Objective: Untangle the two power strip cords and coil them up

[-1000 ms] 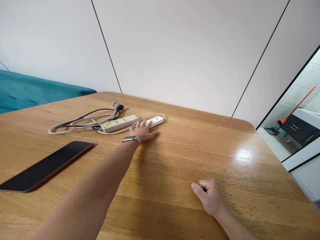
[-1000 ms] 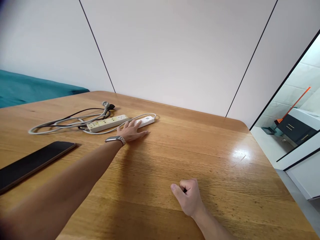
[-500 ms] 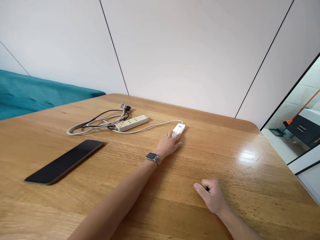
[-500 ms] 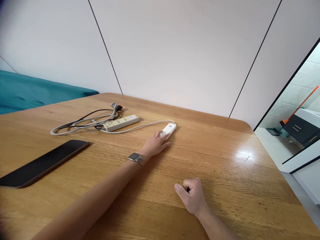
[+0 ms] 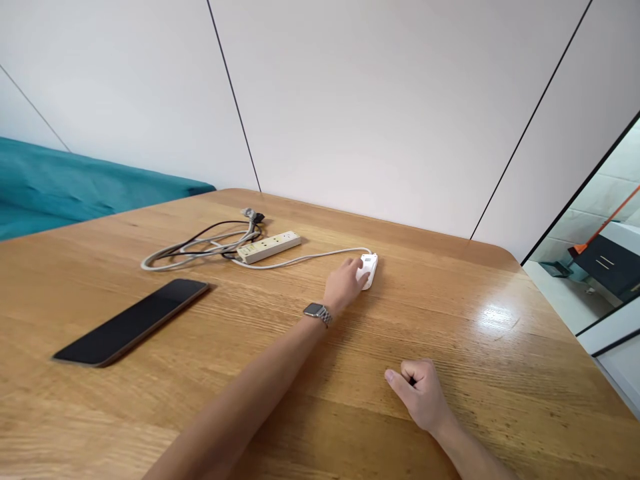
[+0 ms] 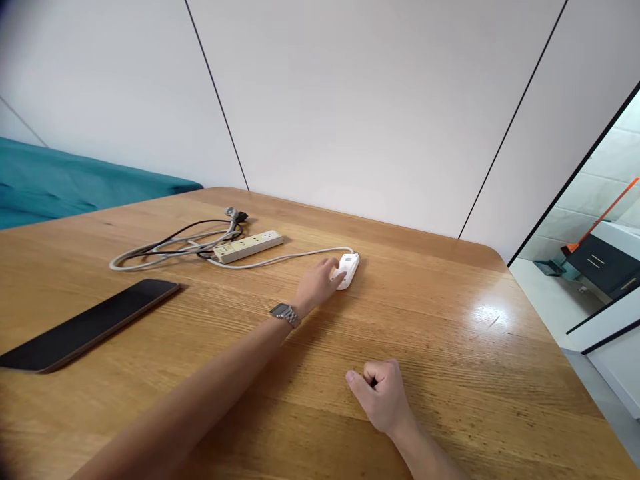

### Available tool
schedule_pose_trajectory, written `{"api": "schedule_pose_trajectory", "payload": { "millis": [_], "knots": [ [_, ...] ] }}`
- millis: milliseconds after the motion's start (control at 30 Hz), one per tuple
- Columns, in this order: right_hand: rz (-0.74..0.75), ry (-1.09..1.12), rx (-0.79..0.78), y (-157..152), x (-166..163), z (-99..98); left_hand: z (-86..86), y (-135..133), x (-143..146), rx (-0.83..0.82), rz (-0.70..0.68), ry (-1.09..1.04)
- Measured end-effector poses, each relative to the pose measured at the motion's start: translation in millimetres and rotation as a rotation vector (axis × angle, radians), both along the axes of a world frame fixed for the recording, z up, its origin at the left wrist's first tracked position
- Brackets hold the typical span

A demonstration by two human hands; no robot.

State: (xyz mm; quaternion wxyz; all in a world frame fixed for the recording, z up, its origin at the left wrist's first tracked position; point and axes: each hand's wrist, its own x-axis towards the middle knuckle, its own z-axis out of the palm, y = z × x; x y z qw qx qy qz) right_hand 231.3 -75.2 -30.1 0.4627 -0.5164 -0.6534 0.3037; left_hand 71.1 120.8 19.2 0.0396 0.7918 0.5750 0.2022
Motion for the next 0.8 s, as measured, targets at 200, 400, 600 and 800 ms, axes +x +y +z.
{"api": "schedule_pose_trajectory", "payload": {
  "millis": [200, 400, 600, 800],
  "knots": [
    [-0.004, -0.001, 0.0, -0.1, 0.0, -0.9, 17.5, 45.1, -65.2, 0.008, 0.313, -0.004],
    [-0.011, -0.039, 0.039, -0.9, -2.3, -1.6, 17.7, 65.6, -177.1, -0.112, 0.527, -0.024],
    [-0.016, -0.062, 0.046, -1.8, -2.9, -1.2, 0.6, 73.0, -193.5, -0.11, 0.455, 0.02],
    [-0.022, -0.057, 0.046, -1.9, -2.7, -0.4, -0.6, 57.5, -124.4, -0.09, 0.324, 0.1]
  ]
}}
